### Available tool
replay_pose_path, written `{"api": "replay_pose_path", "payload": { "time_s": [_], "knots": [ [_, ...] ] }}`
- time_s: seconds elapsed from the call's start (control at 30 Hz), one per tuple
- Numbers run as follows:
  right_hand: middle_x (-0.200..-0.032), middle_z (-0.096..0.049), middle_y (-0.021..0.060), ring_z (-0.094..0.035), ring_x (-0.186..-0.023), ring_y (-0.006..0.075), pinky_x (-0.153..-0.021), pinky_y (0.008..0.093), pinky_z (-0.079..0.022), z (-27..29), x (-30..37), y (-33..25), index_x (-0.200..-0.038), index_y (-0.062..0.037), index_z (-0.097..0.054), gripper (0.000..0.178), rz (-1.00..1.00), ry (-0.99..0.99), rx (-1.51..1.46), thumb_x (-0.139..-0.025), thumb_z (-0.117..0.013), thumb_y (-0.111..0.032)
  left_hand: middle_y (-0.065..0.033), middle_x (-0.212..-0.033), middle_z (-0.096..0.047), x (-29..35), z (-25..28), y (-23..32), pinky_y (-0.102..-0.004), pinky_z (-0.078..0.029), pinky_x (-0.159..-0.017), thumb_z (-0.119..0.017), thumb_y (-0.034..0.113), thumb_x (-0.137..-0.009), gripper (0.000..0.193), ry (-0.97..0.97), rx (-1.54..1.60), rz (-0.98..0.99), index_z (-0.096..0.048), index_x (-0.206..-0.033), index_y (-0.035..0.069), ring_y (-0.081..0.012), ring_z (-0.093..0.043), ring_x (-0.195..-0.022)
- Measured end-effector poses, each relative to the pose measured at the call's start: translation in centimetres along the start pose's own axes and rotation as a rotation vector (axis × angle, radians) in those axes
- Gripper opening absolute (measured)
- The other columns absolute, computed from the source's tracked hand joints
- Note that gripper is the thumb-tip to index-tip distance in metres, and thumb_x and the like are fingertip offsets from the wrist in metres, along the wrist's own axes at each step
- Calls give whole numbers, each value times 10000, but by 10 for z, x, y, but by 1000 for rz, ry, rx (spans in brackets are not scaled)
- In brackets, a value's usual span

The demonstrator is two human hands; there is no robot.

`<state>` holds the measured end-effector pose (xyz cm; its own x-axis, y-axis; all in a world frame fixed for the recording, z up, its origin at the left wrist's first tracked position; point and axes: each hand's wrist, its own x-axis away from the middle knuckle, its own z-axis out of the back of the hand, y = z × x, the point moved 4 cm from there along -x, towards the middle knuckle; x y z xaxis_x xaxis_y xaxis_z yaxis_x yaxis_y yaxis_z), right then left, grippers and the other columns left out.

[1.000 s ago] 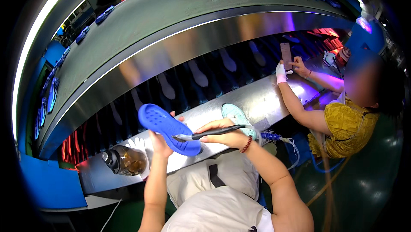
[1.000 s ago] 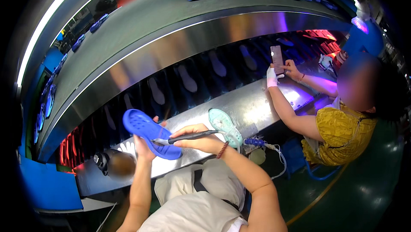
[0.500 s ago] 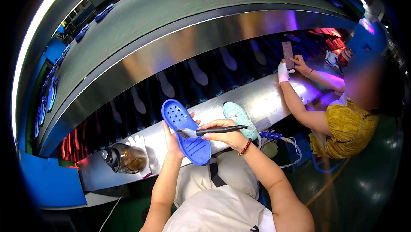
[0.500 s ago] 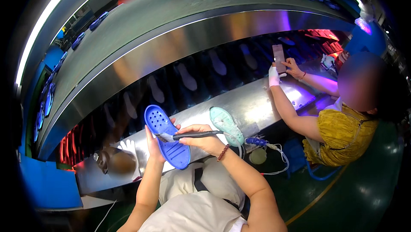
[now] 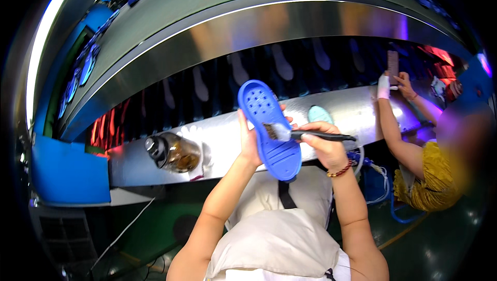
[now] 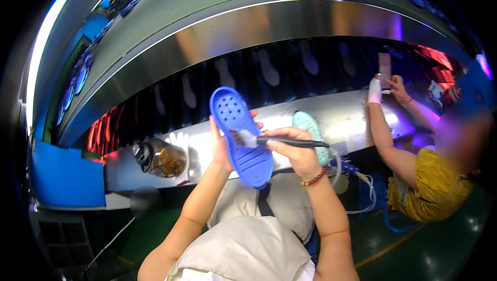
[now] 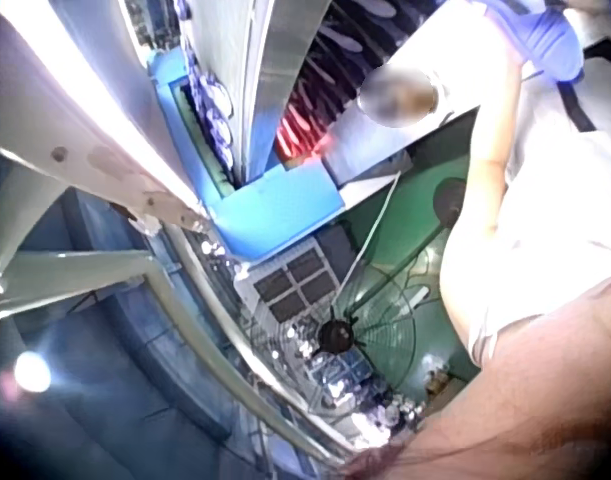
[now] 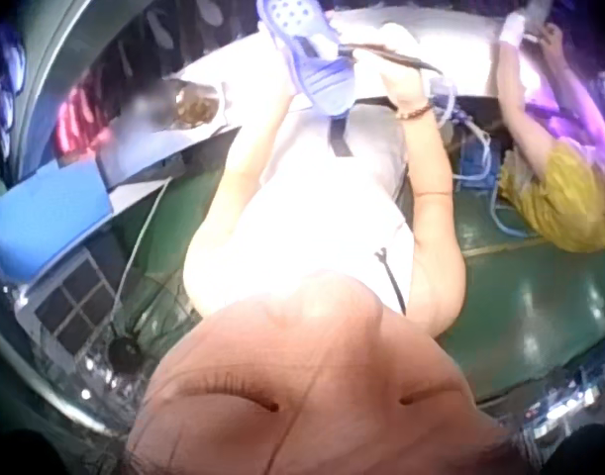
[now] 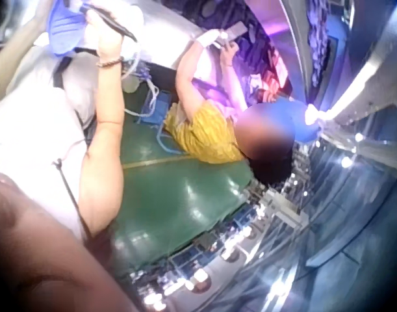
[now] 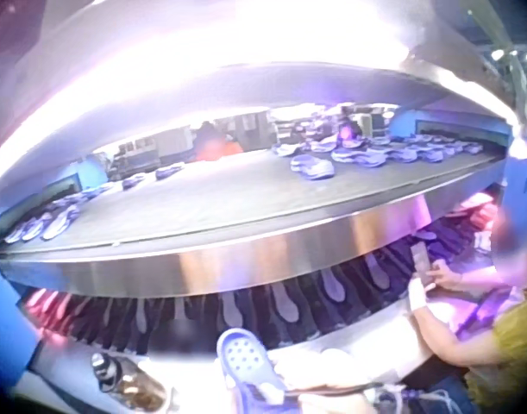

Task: The person picks up blue shoe soles from a conveyor belt, applies a liquid with a brush to the bottom and inner edges, and places them back onto the belt.

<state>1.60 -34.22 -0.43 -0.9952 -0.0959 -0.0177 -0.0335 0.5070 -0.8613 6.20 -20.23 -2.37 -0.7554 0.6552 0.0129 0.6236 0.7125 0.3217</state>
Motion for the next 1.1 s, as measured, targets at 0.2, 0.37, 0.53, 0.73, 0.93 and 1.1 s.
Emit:
{"api": "replay_pose_path", "payload": {
  "time_s": [0.2,0.37,0.53,0.73,0.93,1.1],
  "knots": [
    [-900,-631,134,-602,-834,149,-775,241,-471,3,-1,-3,-944,60,-587,181,27,15,92,-767,-586,20,-185,-1042,-546,1,3,2,-446,-407,-884,-117,762,-736,917,59,-14,22,-374,-1238,39,-323,-528,-999],
    [-871,-640,116,-609,-789,136,-707,236,-481,-20,-8,-15,-936,26,-608,195,75,-32,505,-744,-618,-8,-161,-1014,-552,0,8,7,-436,-416,-873,-119,773,-724,916,144,-91,-107,-378,-1231,55,-299,-538,-968],
    [-795,-623,138,-611,-710,275,-655,305,-502,-74,23,-23,-789,-24,-599,112,664,-343,1194,-679,-622,-21,-150,-1007,-527,2,17,23,-508,-410,-860,-123,777,-720,929,112,-86,-149,-375,-1236,47,-310,-508,-987],
    [-782,-640,136,-635,-704,189,-637,262,-498,-58,14,-44,-844,6,-626,143,213,-307,782,-715,-644,-52,-151,-1000,-533,12,4,32,-528,-405,-857,-133,775,-722,923,55,-108,-158,-381,-1233,46,-314,-512,-975],
    [-831,-646,115,-637,-757,212,-694,280,-496,-73,14,-39,-881,-19,-635,204,435,-412,811,-685,-681,-52,-156,-980,-550,3,-8,29,-532,-397,-868,-177,761,-735,907,-63,-80,-179,-376,-1237,31,-335,-516,-970],
    [-889,-642,124,-626,-792,181,-730,264,-482,-46,6,-34,-914,-4,-631,195,208,-275,654,-725,-659,-45,-151,-984,-564,10,-6,34,-538,-389,-876,-194,749,-743,890,32,-92,-189,-388,-1228,29,-332,-535,-945]
  ]
}}
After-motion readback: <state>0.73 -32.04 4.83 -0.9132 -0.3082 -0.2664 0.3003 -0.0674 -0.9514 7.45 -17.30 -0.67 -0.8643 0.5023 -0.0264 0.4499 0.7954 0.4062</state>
